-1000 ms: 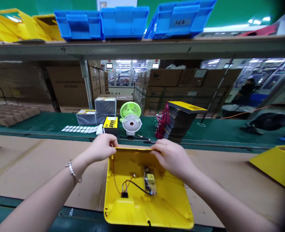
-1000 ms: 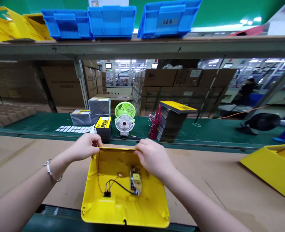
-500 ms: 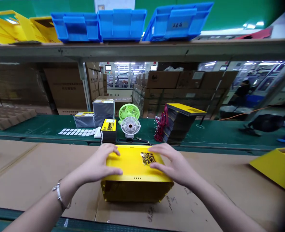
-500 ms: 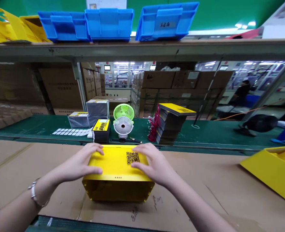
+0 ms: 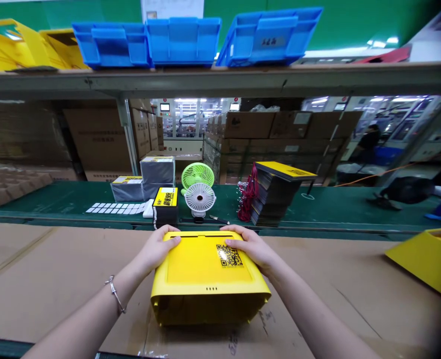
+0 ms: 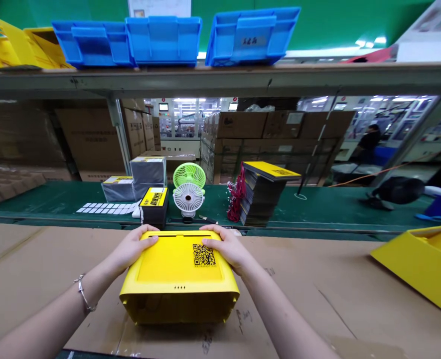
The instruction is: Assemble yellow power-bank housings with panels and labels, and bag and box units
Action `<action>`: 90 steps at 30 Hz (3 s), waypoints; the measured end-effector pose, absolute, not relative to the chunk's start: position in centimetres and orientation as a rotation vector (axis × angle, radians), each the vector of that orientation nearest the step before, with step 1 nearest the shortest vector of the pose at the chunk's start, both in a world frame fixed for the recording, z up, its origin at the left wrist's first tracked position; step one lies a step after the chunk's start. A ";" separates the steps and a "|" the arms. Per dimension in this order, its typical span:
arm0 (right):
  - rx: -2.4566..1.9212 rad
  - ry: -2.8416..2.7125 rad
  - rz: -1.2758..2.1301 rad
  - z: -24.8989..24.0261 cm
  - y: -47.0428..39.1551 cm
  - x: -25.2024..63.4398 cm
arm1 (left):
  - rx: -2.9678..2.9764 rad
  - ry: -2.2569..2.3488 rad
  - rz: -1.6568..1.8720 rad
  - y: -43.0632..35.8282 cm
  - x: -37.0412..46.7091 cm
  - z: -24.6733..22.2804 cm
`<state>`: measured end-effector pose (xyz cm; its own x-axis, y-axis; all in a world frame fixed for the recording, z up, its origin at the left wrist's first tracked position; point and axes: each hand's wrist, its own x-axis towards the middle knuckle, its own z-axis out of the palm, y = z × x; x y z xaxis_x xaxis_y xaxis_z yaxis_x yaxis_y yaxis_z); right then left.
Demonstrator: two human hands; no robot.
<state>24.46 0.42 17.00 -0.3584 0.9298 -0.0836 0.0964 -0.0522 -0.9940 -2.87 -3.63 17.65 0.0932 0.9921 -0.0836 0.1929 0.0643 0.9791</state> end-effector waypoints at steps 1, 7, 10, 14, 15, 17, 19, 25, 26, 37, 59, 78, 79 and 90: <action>-1.118 -1.484 1.495 17.0 0.5 24.3 | 1.346 1.319 0.985 -3.6 -2.8 17.7; -1.083 -1.418 1.518 16.8 0.7 23.8 | 1.504 1.443 0.986 -3.2 -2.6 17.8; -1.066 -1.415 1.523 16.8 0.7 23.8 | 1.641 1.486 0.928 -2.3 -2.9 18.1; -1.045 -1.441 1.450 16.6 0.7 23.9 | 1.826 1.545 0.876 1.4 -4.2 18.3; -1.050 -1.451 1.424 16.5 0.8 23.9 | 1.872 1.588 0.904 2.6 -4.7 18.1; -1.069 -1.462 1.378 16.4 0.9 23.9 | 1.967 1.700 0.986 4.8 -5.8 17.3; -1.080 -1.455 1.362 16.3 0.9 23.9 | 2.065 1.791 1.039 6.3 -6.9 16.0; -1.096 -1.470 1.354 16.4 0.9 23.8 | 2.320 1.821 1.098 5.6 -9.8 12.3; -1.095 -1.481 1.351 16.4 0.9 23.9 | 2.341 1.824 1.140 5.1 -10.2 12.3; -1.128 -1.443 1.411 16.1 0.7 23.9 | 1.801 1.779 2.096 -0.2 -10.3 21.0; -0.820 -1.933 0.851 24.5 -12.6 18.5 | 1.322 0.979 1.139 -15.1 2.3 21.3; -0.700 -1.882 0.018 23.7 -13.9 18.8 | 0.501 0.274 0.869 -16.3 4.0 19.5; -0.724 -1.889 0.008 23.7 -13.8 18.7 | 0.508 0.296 0.868 -16.3 4.0 19.2; -0.833 -1.923 -0.048 23.8 -13.6 18.0 | 0.767 0.562 1.019 -17.2 4.6 19.7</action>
<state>18.04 -13.58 23.84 -0.2645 0.5277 0.8072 0.5672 0.7621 -0.3124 4.64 -17.17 19.73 0.4260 0.9024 -0.0653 -0.5368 0.3102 0.7846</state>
